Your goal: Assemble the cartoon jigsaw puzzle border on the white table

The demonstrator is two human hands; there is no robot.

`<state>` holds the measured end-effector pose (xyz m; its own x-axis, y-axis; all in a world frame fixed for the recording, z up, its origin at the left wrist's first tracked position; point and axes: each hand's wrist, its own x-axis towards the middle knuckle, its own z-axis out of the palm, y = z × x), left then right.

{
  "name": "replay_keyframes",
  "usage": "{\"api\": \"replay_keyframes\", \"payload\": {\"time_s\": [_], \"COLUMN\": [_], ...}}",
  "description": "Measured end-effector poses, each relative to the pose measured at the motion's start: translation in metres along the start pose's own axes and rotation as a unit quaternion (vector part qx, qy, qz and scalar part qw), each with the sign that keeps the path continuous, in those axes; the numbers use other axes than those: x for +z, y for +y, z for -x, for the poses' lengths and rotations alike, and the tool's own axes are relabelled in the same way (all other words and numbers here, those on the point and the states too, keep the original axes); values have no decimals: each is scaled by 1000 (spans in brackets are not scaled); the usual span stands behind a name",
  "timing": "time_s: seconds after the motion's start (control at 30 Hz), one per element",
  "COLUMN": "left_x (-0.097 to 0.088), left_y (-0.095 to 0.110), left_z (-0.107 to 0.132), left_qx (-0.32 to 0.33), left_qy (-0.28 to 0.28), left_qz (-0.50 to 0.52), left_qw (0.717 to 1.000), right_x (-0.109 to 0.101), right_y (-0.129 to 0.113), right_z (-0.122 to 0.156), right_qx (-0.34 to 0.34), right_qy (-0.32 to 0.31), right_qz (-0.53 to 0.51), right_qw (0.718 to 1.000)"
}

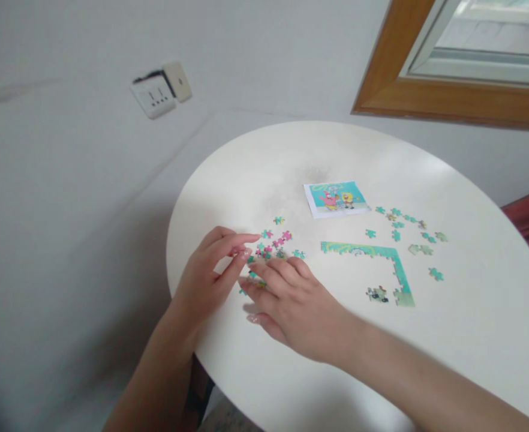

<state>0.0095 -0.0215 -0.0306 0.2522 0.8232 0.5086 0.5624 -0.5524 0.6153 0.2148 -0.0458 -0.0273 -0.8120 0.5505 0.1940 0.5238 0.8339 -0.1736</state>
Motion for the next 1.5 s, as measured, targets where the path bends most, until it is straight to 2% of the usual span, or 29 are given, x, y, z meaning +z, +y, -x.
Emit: {"api": "replay_keyframes", "payload": {"time_s": [0.13,0.27,0.37,0.6,1.0,1.13,1.3,1.5], "left_x": [0,0,0,1,0,-4,-10,-5], "left_y": [2,1,0,-1,-2,-8,-16,-21], "left_z": [0,-1,0,3,3,5,5,2], "left_qx": [-3,2,5,1,-6,-18,-37,-30], "left_qy": [1,3,5,13,13,6,26,-7], "left_qz": [-1,-2,2,5,-6,-41,-56,-34], "left_qw": [1000,1000,1000,1000,1000,999,997,999], "right_x": [-2,-5,-5,0,2,2,3,-1], "right_y": [0,3,4,2,7,6,6,9], "right_z": [-1,-8,-17,-30,-27,-25,-21,-15], "right_qx": [22,54,54,49,71,84,105,114], "right_qy": [-14,11,29,20,15,12,28,51], "right_qz": [-62,-114,-83,-13,-81,-96,-93,-93], "right_qw": [998,992,995,999,994,992,990,988]}}
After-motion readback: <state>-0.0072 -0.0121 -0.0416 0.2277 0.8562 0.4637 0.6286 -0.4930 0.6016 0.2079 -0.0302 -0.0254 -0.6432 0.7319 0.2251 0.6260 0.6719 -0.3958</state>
